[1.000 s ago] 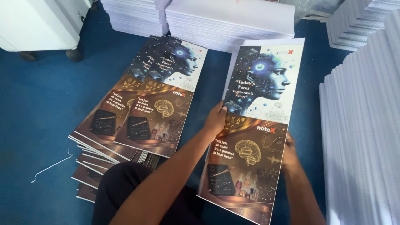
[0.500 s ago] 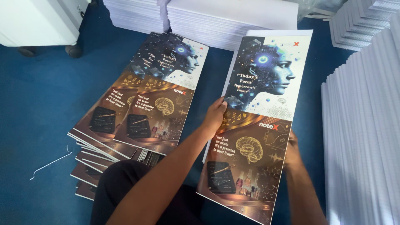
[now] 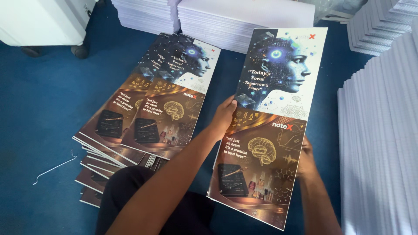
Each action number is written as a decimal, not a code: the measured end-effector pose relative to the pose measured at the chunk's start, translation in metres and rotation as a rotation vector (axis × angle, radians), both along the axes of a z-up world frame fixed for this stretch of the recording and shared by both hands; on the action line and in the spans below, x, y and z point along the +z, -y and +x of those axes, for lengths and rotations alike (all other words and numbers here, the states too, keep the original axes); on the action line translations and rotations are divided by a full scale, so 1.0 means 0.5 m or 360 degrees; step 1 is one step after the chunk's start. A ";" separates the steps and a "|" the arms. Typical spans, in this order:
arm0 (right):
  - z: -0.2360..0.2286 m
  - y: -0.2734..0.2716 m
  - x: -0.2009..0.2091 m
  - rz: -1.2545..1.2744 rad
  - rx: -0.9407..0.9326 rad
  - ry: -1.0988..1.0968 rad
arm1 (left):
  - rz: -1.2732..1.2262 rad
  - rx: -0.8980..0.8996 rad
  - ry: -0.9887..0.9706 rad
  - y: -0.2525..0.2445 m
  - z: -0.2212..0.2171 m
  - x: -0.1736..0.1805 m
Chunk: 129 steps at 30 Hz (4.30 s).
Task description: The person assembles notebooks by inserting loose index pages into printed covers. They repeatedly pick up a cover, insert a stack of index pages, fold the cover around the pages, and place the completed notebook into a growing stack. The process is repeated multiple times.
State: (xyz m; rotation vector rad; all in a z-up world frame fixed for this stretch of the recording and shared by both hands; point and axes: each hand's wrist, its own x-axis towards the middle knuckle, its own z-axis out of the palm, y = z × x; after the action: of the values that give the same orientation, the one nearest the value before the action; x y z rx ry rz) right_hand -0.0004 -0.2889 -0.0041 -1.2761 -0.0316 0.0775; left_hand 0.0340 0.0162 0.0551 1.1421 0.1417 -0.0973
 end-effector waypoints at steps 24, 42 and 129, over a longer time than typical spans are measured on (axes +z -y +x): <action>0.029 0.065 -0.115 -0.0149 0.0047 -0.0006 | -0.0053 -0.0026 -0.0059 -0.010 0.002 -0.001; 0.114 0.156 -0.267 0.0115 0.0087 0.0067 | -0.0066 -0.0318 -0.0019 -0.012 0.003 0.015; -0.291 -1.174 0.352 -0.1120 0.1467 0.0701 | -0.0216 0.1131 0.0331 -1.229 -0.645 0.262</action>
State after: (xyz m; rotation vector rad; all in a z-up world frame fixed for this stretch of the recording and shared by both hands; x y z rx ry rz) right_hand -0.1457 0.2982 0.1718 -1.8651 -1.0515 0.6414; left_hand -0.2883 0.6309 0.1860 0.9056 0.3420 0.6314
